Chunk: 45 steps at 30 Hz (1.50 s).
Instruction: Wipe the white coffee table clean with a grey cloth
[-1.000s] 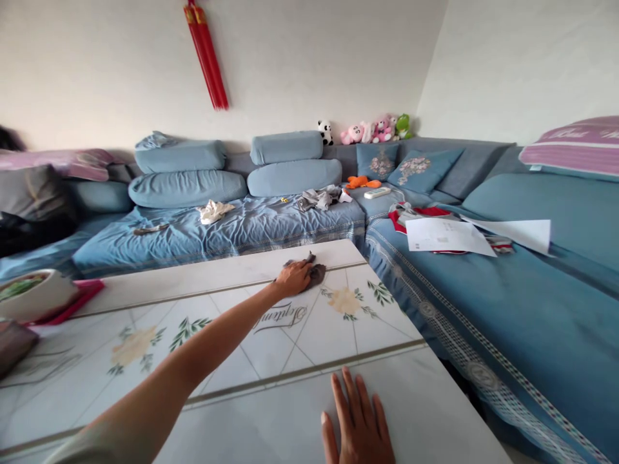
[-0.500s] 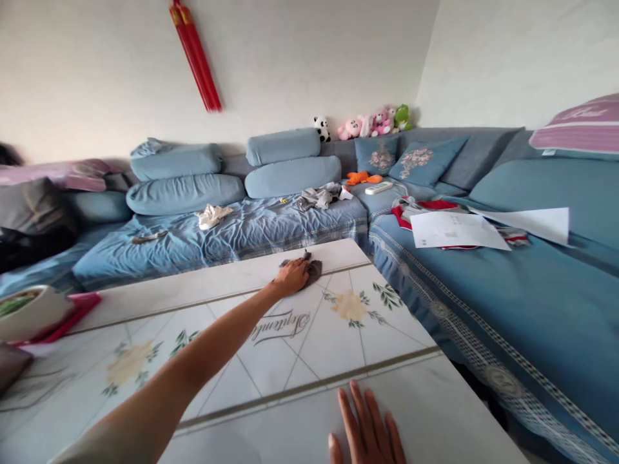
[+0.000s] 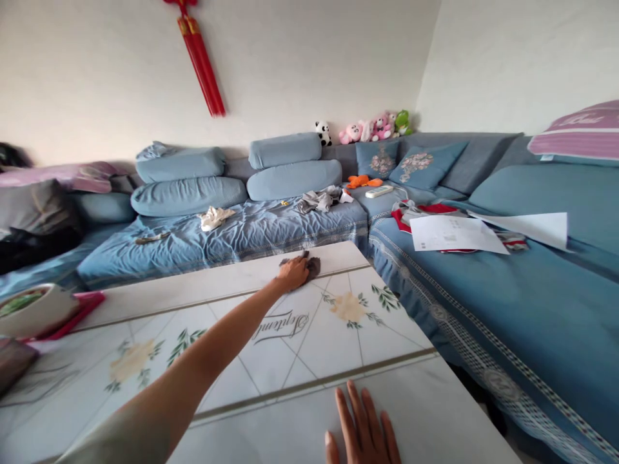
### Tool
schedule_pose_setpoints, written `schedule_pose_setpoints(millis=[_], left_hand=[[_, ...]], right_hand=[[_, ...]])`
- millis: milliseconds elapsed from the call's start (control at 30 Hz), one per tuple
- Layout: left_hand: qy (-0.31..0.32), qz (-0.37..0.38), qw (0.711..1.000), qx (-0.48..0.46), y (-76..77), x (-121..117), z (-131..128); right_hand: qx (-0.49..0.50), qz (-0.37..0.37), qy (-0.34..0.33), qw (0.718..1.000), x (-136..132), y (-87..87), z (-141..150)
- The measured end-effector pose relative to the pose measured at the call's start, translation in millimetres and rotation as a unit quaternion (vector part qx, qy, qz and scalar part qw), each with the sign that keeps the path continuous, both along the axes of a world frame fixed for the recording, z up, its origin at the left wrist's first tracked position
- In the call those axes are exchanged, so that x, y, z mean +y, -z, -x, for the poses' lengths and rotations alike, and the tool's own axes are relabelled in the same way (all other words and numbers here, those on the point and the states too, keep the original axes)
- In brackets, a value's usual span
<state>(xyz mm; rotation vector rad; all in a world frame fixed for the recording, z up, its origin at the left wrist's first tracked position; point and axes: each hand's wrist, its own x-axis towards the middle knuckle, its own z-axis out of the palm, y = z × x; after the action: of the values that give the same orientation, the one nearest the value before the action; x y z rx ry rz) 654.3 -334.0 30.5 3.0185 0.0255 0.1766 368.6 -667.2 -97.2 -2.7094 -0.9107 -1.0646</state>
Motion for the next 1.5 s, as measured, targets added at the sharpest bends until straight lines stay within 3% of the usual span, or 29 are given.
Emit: schedule_pose_setpoints(millis=[100,167,233,333,400,467,533,633,733,833,933,1100,1167,1333,1400,1500], left_hand=[[-0.019,0.011,1.000,0.009,-15.1,-11.1,-25.1],[-0.010,0.018,1.000,0.011,-22.3,-26.0,-21.2],[0.022,0.020,0.999,0.011,-21.5,-41.5,6.8],[0.075,0.006,0.997,0.006,-4.1,-48.7,72.4],[0.082,-0.008,0.997,-0.008,9.5,-36.8,107.5],[0.051,-0.019,0.998,-0.015,15.9,-15.6,120.8],[0.006,-0.023,1.000,-0.011,13.5,6.0,109.5],[-0.036,-0.019,0.999,-0.006,-0.1,23.3,61.1],[-0.069,-0.012,0.998,-0.006,-13.9,18.1,6.9],[-0.086,-0.010,0.996,-0.007,-17.4,5.3,-21.3],[-0.052,-0.015,0.998,-0.007,-7.2,3.8,-10.8],[0.029,-0.029,0.999,-0.002,12.1,29.3,26.3],[0.031,-0.024,0.999,-0.001,12.0,33.8,16.6],[0.020,0.006,1.000,0.013,-0.5,20.3,-36.5],[0.030,0.013,0.999,0.022,-2.9,17.7,-35.2],[0.059,0.012,0.998,0.034,1.9,24.9,-4.7]], right_hand=[[0.004,0.020,-0.006,1.000,-2.2,-6.6,1.5],[0.004,0.027,-0.007,1.000,-2.5,-12.9,2.4],[-0.005,0.024,-0.009,1.000,-1.2,-18.3,2.1],[-0.030,-0.002,-0.016,0.999,3.5,-24.0,0.4],[-0.041,-0.024,-0.022,0.999,7.0,-26.9,0.0],[-0.041,-0.036,-0.026,0.998,9.3,-29.1,0.5],[-0.036,-0.041,-0.026,0.998,9.8,-30.1,1.2],[-0.022,-0.039,-0.022,0.999,8.2,-28.2,1.5],[-0.012,-0.023,-0.022,0.999,5.8,-24.5,1.4],[-0.013,-0.013,-0.018,1.000,4.6,-22.2,2.3],[-0.011,-0.012,-0.010,1.000,4.9,-20.2,3.3],[-0.016,-0.027,-0.007,0.999,6.6,-13.5,2.6],[-0.007,-0.033,-0.007,0.999,6.6,-13.4,3.0],[-0.001,-0.023,-0.013,1.000,4.7,-22.8,4.8],[-0.005,-0.015,-0.017,1.000,4.2,-24.6,4.5],[-0.020,-0.016,-0.018,1.000,4.7,-20.5,2.1]])
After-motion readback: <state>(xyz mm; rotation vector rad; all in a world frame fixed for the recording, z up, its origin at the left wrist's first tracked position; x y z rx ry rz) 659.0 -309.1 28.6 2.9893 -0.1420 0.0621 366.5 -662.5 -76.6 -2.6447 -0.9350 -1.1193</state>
